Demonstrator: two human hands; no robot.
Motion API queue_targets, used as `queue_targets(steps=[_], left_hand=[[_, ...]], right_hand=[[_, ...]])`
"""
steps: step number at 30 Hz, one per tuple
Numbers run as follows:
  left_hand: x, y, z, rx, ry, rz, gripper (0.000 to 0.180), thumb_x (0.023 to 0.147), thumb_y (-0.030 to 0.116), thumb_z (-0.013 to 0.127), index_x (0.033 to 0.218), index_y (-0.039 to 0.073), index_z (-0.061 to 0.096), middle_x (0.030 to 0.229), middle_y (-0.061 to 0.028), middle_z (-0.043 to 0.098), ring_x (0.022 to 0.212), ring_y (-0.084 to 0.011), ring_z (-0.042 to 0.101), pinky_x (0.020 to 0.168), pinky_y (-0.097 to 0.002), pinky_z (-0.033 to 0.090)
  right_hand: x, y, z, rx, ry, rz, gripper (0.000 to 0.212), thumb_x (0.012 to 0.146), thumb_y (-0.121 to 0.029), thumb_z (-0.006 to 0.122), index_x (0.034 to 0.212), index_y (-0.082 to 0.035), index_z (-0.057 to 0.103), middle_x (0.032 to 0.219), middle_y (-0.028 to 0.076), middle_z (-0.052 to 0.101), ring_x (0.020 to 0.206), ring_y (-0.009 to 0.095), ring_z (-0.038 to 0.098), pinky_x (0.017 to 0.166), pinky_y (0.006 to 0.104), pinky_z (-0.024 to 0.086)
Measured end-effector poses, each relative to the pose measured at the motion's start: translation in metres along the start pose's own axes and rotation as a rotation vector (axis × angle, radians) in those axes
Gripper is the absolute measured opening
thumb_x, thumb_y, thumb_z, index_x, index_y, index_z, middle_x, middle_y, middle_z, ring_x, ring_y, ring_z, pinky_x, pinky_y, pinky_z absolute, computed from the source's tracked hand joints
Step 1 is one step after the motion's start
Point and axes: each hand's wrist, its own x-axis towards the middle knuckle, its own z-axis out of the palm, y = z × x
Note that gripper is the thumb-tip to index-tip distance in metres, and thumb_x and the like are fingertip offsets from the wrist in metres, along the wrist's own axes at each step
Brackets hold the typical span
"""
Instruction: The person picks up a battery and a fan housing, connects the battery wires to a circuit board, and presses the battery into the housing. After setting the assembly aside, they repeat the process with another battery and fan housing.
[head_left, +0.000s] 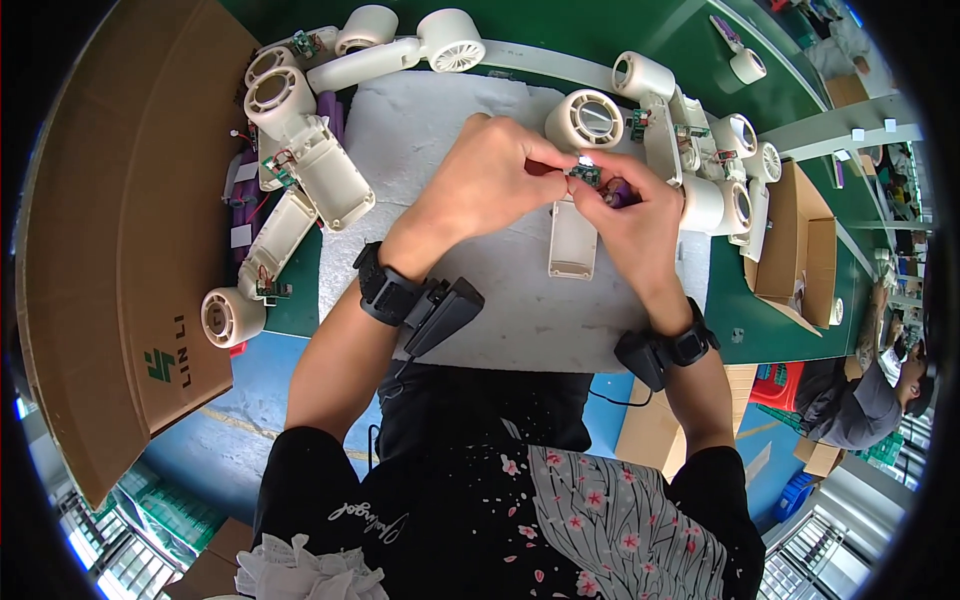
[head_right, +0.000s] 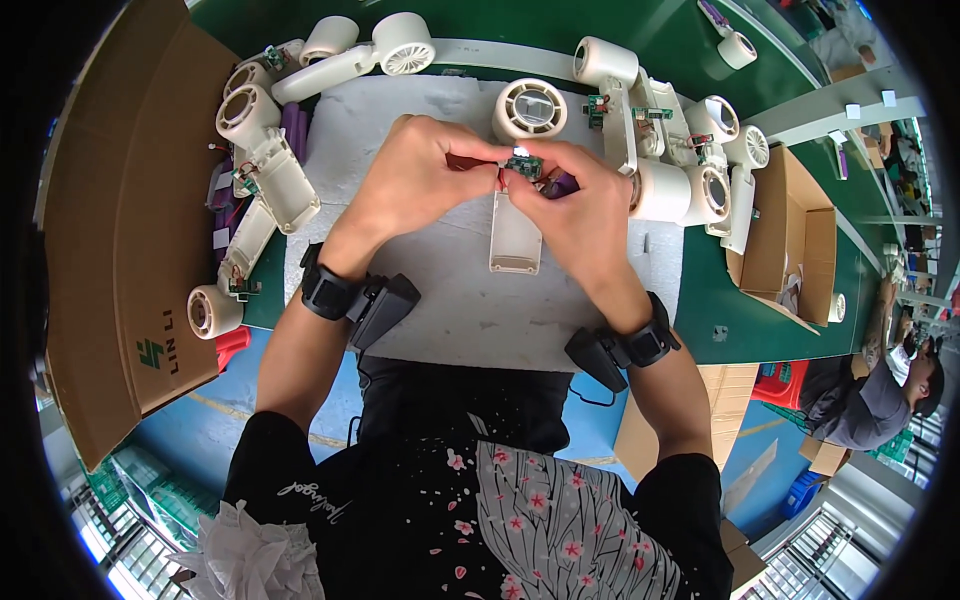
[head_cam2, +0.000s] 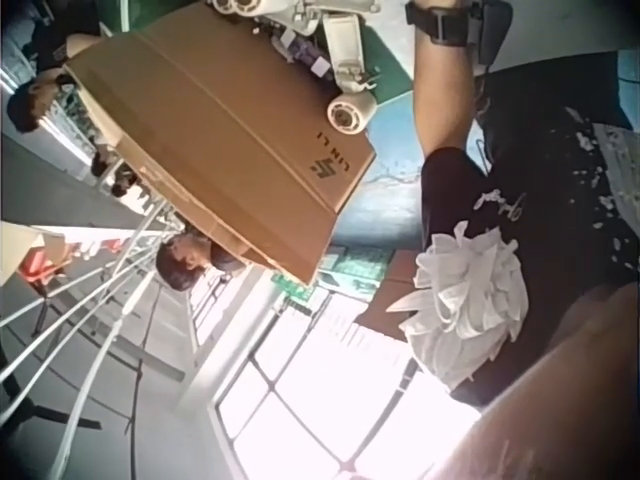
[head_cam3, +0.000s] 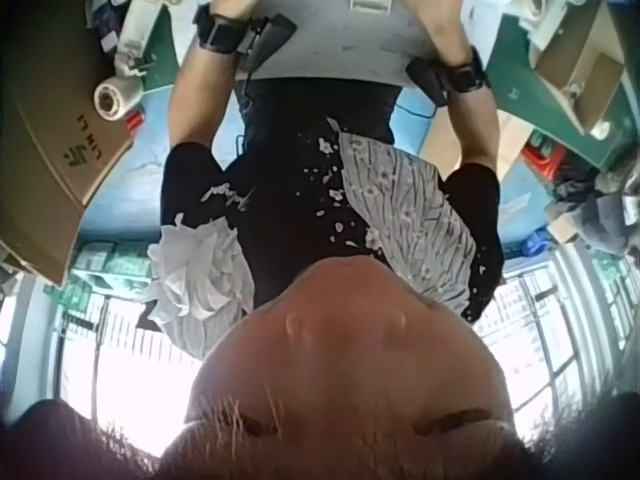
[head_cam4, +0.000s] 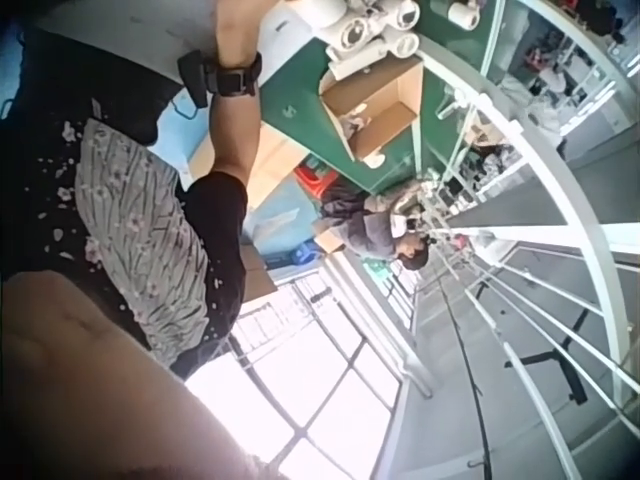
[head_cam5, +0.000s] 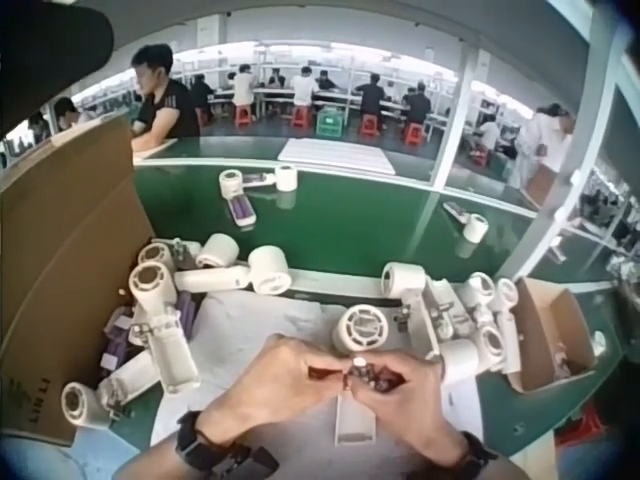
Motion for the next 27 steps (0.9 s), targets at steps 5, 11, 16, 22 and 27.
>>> queue_targets(steps=[5, 11, 16, 22, 27], left_hand=[[0.0, 0.001, 0.001, 0.001, -0.013, -0.019, 0.025, 0.076, 0.006, 0.07, 0.1, 0.001, 0.073, 0.083, -0.0137, 0.073, 0.072, -0.0129, 0.068, 0.069, -0.0258, 0.053], [-0.003, 0.002, -0.002, -0.1, -0.081, -0.109, 0.024, 0.081, 0.005, 0.07, 0.105, 0.0, 0.072, 0.085, -0.0112, 0.073, 0.077, -0.0131, 0.068, 0.07, -0.0257, 0.053], [0.0, 0.003, -0.004, -0.119, -0.14, -0.101, 0.024, 0.083, 0.005, 0.07, 0.106, 0.0, 0.071, 0.09, -0.0105, 0.073, 0.083, -0.0136, 0.069, 0.072, -0.0253, 0.053], [0.001, -0.003, -0.003, -0.094, -0.104, -0.059, 0.027, 0.078, 0.012, 0.073, 0.104, 0.005, 0.071, 0.081, -0.0092, 0.07, 0.072, -0.0172, 0.067, 0.07, -0.0287, 0.052], [-0.001, 0.001, 0.004, -0.149, -0.178, -0.105, 0.034, 0.076, 0.012, 0.073, 0.108, 0.006, 0.065, 0.078, -0.0083, 0.067, 0.072, -0.0191, 0.066, 0.068, -0.0309, 0.052]], right_hand=[[0.0, 0.001, -0.002, 0.025, -0.017, 0.024, 0.029, 0.077, -0.006, 0.078, 0.105, -0.003, 0.071, 0.067, -0.006, 0.055, 0.059, 0.001, 0.042, 0.052, 0.0173, 0.034], [-0.003, -0.004, -0.006, 0.055, -0.085, 0.092, 0.026, 0.081, -0.006, 0.075, 0.106, -0.003, 0.07, 0.069, -0.005, 0.058, 0.057, 0.0, 0.041, 0.05, 0.0177, 0.032], [-0.002, -0.004, -0.01, 0.078, -0.086, 0.099, 0.026, 0.083, -0.007, 0.074, 0.108, -0.004, 0.069, 0.073, -0.004, 0.061, 0.057, 0.0, 0.042, 0.049, 0.0181, 0.032], [0.0, -0.006, -0.012, -0.02, -0.085, 0.058, 0.024, 0.084, -0.007, 0.072, 0.108, -0.003, 0.067, 0.074, -0.001, 0.063, 0.057, 0.001, 0.044, 0.05, 0.0186, 0.034], [-0.001, -0.005, -0.013, -0.042, -0.09, 0.077, 0.021, 0.085, -0.008, 0.071, 0.104, -0.001, 0.066, 0.074, 0.001, 0.065, 0.057, 0.003, 0.045, 0.051, 0.0203, 0.036]])
